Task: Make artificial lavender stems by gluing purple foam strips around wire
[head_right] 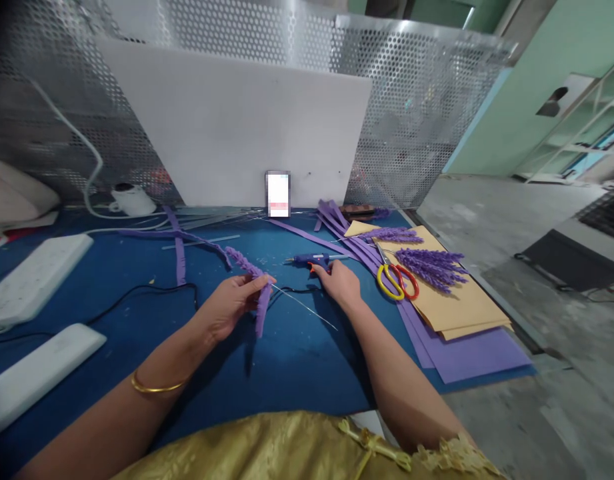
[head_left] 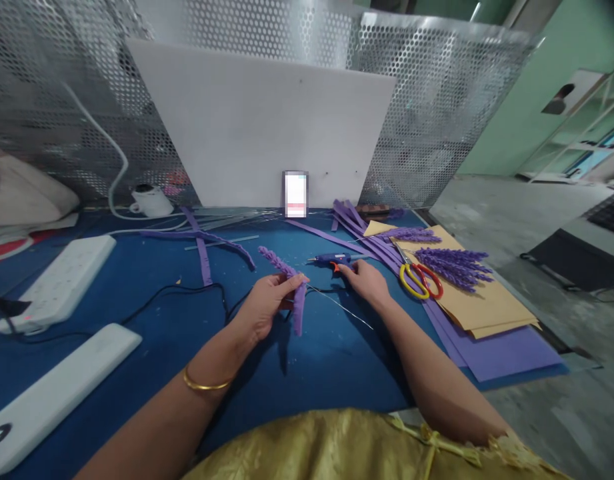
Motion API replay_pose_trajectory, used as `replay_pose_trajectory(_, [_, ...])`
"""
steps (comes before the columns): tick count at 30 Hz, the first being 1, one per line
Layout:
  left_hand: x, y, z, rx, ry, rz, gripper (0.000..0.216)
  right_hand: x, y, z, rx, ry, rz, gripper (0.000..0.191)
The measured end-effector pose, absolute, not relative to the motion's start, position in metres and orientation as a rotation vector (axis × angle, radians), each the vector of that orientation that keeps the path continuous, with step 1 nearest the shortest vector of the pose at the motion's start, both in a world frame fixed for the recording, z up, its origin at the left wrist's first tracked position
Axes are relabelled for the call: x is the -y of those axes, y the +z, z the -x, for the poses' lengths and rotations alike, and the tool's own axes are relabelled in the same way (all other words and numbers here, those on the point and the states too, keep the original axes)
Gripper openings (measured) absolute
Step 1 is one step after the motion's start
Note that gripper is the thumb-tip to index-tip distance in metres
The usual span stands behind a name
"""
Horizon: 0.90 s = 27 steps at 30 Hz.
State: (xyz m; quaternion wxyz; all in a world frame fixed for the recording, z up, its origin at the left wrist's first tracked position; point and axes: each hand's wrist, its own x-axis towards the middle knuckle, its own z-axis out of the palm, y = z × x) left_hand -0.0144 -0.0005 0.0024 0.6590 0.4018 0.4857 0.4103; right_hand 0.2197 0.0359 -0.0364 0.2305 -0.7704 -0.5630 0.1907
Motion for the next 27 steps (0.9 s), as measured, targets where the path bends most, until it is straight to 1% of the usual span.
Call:
replay_pose_trajectory(3, [0.001, 0.001, 0.013, -1.085, 0.931, -0.912, 0.05, -0.038, -0.045, -0.215, 1.486, 0.541, 2.081, 0.024])
replay_pose_trajectory(5, [0.0, 0.002, 0.013, -1.073, 0.941, -0.887, 0.049, -0.037, -0.047, -0.214, 1.421, 0.578, 2.027, 0.019])
replay_pose_trajectory(8, [-0.002, 0.006, 0.014, -1.046, 0.971, -0.835, 0.046, -0.034, -0.042, -0.211, 1.317, 0.622, 1.852, 0.018])
replay_pose_trajectory(12, [-0.011, 0.019, 0.018, -1.02, 1.055, -0.827, 0.042, -0.032, -0.017, -0.208, 1.169, 0.644, 1.514, 0.03])
replay_pose_trajectory(14, [-0.018, 0.027, 0.02, -1.014, 1.096, -0.841, 0.042, -0.032, 0.001, -0.209, 1.058, 0.827, 1.185, 0.034])
replay_pose_trajectory(16, [-0.026, 0.034, 0.021, -1.006, 1.145, -0.852, 0.043, -0.033, 0.018, -0.213, 1.04, 0.96, 1.014, 0.037])
replay_pose_trajectory(20, [-0.041, 0.044, 0.023, -0.982, 1.206, -0.843, 0.046, -0.026, 0.035, -0.216, 1.108, 0.903, 0.91, 0.029])
replay_pose_trajectory(25, [-0.049, 0.051, 0.02, -0.957, 1.161, -0.855, 0.045, -0.002, 0.025, -0.209, 1.265, 0.926, 0.845, 0.022])
replay_pose_trajectory(27, [-0.049, 0.052, 0.017, -0.968, 1.177, -0.861, 0.044, 0.008, 0.019, -0.208, 1.389, 0.863, 0.886, 0.02])
